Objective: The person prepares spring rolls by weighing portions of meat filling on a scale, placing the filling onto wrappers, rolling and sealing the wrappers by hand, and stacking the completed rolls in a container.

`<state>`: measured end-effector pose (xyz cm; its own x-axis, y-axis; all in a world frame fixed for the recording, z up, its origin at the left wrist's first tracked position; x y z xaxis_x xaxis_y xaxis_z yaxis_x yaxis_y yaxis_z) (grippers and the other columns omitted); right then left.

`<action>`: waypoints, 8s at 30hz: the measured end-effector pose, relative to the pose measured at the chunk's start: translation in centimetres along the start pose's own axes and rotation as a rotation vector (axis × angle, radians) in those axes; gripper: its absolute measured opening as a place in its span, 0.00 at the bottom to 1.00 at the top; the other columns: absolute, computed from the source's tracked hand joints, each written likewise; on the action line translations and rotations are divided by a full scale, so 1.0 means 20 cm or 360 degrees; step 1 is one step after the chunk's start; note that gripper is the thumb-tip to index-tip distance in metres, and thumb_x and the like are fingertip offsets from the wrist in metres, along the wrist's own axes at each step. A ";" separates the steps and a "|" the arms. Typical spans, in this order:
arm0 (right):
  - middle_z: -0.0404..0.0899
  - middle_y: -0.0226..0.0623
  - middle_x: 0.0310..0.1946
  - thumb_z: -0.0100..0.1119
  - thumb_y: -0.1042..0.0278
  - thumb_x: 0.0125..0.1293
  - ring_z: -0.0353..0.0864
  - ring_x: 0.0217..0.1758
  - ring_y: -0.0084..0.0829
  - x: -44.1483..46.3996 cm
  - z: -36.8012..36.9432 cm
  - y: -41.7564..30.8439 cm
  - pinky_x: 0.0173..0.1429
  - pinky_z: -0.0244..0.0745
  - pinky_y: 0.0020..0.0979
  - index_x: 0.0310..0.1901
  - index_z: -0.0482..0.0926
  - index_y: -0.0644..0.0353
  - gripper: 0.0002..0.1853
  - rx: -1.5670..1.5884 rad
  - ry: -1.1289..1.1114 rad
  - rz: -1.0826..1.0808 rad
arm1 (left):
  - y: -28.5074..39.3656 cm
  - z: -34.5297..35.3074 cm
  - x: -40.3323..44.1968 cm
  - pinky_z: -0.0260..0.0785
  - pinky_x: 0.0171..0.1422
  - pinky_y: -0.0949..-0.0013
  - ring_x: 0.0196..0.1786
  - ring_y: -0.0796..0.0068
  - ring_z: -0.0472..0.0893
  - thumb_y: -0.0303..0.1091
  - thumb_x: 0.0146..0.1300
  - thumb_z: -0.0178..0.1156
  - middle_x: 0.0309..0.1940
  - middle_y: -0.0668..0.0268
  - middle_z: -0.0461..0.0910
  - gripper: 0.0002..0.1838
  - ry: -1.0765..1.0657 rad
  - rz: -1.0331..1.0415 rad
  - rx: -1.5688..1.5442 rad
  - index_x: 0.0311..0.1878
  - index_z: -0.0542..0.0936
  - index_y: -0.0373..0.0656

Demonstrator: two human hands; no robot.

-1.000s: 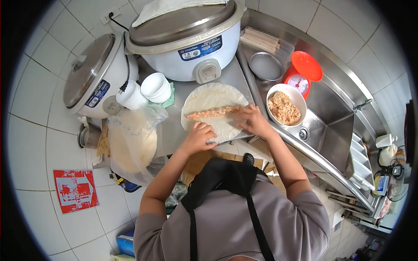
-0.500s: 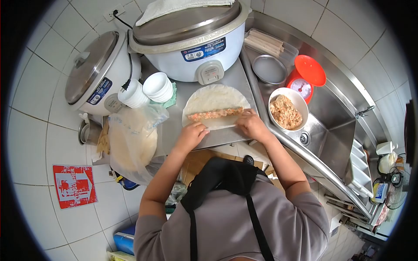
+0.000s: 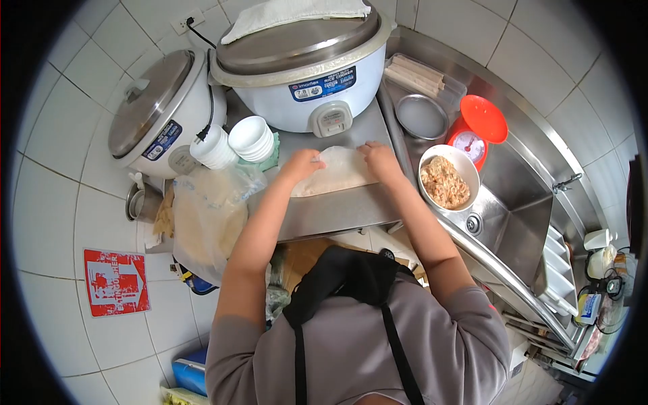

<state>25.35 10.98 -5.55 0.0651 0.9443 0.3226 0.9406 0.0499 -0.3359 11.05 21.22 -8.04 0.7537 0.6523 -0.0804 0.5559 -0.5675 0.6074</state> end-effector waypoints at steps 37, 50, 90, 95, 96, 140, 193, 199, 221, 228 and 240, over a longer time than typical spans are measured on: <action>0.76 0.40 0.35 0.66 0.64 0.48 0.75 0.45 0.42 -0.05 0.42 -0.40 0.51 0.69 0.38 0.30 0.78 0.62 0.12 0.0355 -0.0780 -0.0240 | -0.16 0.19 0.12 0.57 0.64 0.58 0.55 0.51 0.70 0.69 0.62 0.30 0.46 0.48 0.76 0.37 -0.0031 -0.0145 -0.0397 0.42 0.84 0.53; 0.77 0.38 0.37 0.67 0.65 0.45 0.75 0.46 0.41 -0.12 0.30 -0.24 0.51 0.69 0.37 0.33 0.80 0.60 0.12 0.0336 -0.0794 -0.0037 | 0.00 0.13 -0.03 0.64 0.53 0.60 0.45 0.55 0.71 0.48 0.65 0.49 0.37 0.58 0.73 0.17 0.0514 0.0171 0.0088 0.43 0.82 0.50; 0.78 0.38 0.35 0.66 0.67 0.43 0.75 0.45 0.43 -0.23 0.21 -0.19 0.49 0.71 0.39 0.35 0.80 0.59 0.14 0.0312 -0.0573 -0.0166 | 0.26 0.26 -0.40 0.68 0.44 0.61 0.39 0.57 0.76 0.38 0.46 0.68 0.33 0.59 0.76 0.17 0.0254 0.0373 -0.0017 0.38 0.80 0.39; 0.77 0.39 0.35 0.67 0.69 0.43 0.75 0.45 0.42 -0.28 0.09 -0.15 0.49 0.69 0.38 0.36 0.79 0.61 0.15 0.0558 -0.0524 -0.0161 | 0.10 0.16 -0.56 0.69 0.43 0.66 0.37 0.62 0.78 0.36 0.45 0.69 0.32 0.60 0.77 0.17 0.0279 0.0250 -0.0071 0.38 0.81 0.37; 0.77 0.40 0.35 0.67 0.69 0.43 0.75 0.45 0.41 -0.29 0.07 -0.13 0.49 0.69 0.38 0.36 0.79 0.61 0.15 0.0636 -0.0511 -0.0139 | 0.08 0.15 -0.59 0.69 0.43 0.67 0.37 0.64 0.79 0.36 0.46 0.69 0.32 0.61 0.77 0.17 0.0264 0.0227 -0.0111 0.39 0.81 0.37; 0.75 0.40 0.34 0.66 0.74 0.43 0.73 0.45 0.42 -0.32 0.11 -0.25 0.49 0.69 0.38 0.32 0.75 0.60 0.13 0.0661 -0.0475 -0.0153 | 0.29 0.25 -0.50 0.69 0.44 0.66 0.38 0.63 0.77 0.33 0.55 0.63 0.32 0.61 0.75 0.13 -0.0010 0.0464 -0.0081 0.43 0.79 0.40; 0.77 0.36 0.31 0.61 0.75 0.49 0.74 0.39 0.39 -0.32 0.04 -0.14 0.44 0.71 0.34 0.33 0.82 0.59 0.08 0.0584 -0.0070 -0.0324 | 0.29 0.19 -0.58 0.69 0.52 0.65 0.47 0.61 0.77 0.35 0.57 0.60 0.44 0.61 0.79 0.15 0.0608 0.0564 0.0038 0.46 0.80 0.40; 0.76 0.34 0.30 0.63 0.73 0.49 0.72 0.39 0.38 -0.22 0.11 -0.06 0.45 0.69 0.35 0.33 0.83 0.58 0.08 0.0705 -0.0141 -0.0222 | 0.30 0.25 -0.50 0.70 0.50 0.66 0.46 0.61 0.77 0.35 0.56 0.61 0.42 0.60 0.79 0.16 0.0586 0.0527 0.0041 0.48 0.79 0.42; 0.80 0.31 0.39 0.46 0.44 0.64 0.70 0.53 0.36 -0.02 -0.06 0.50 0.56 0.56 0.56 0.38 0.81 0.54 0.22 -0.0613 0.0189 0.0415 | 0.10 0.14 -0.66 0.69 0.47 0.64 0.41 0.58 0.77 0.31 0.52 0.64 0.41 0.57 0.79 0.16 0.0884 0.0473 -0.0003 0.46 0.79 0.38; 0.79 0.37 0.48 0.29 0.46 0.70 0.52 0.71 0.44 -0.03 -0.12 1.11 0.69 0.30 0.63 0.44 0.82 0.58 0.30 -0.0779 -0.0448 0.0993 | 0.12 0.11 -0.70 0.67 0.47 0.64 0.40 0.62 0.77 0.35 0.51 0.65 0.38 0.62 0.80 0.17 0.0969 0.0426 0.0224 0.45 0.80 0.40; 0.77 0.50 0.45 0.39 0.51 0.69 0.76 0.48 0.47 -0.03 0.23 -0.07 0.53 0.69 0.44 0.44 0.76 0.64 0.23 0.0274 -0.0515 0.0495 | 0.09 0.08 -0.73 0.61 0.48 0.64 0.40 0.66 0.76 0.44 0.48 0.67 0.34 0.66 0.78 0.22 0.1111 0.0215 0.0389 0.44 0.78 0.41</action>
<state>22.51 11.75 -9.30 0.2020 0.9743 -0.0996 0.8221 -0.2239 -0.5235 1.55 9.88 -6.97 0.4688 0.6900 0.5516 0.5977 -0.7075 0.3770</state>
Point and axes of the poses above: each hand's wrist, its own x-axis towards the middle knuckle, its own z-axis out of the palm, y = z × x, the point moved 9 cm from there along x, towards the middle knuckle
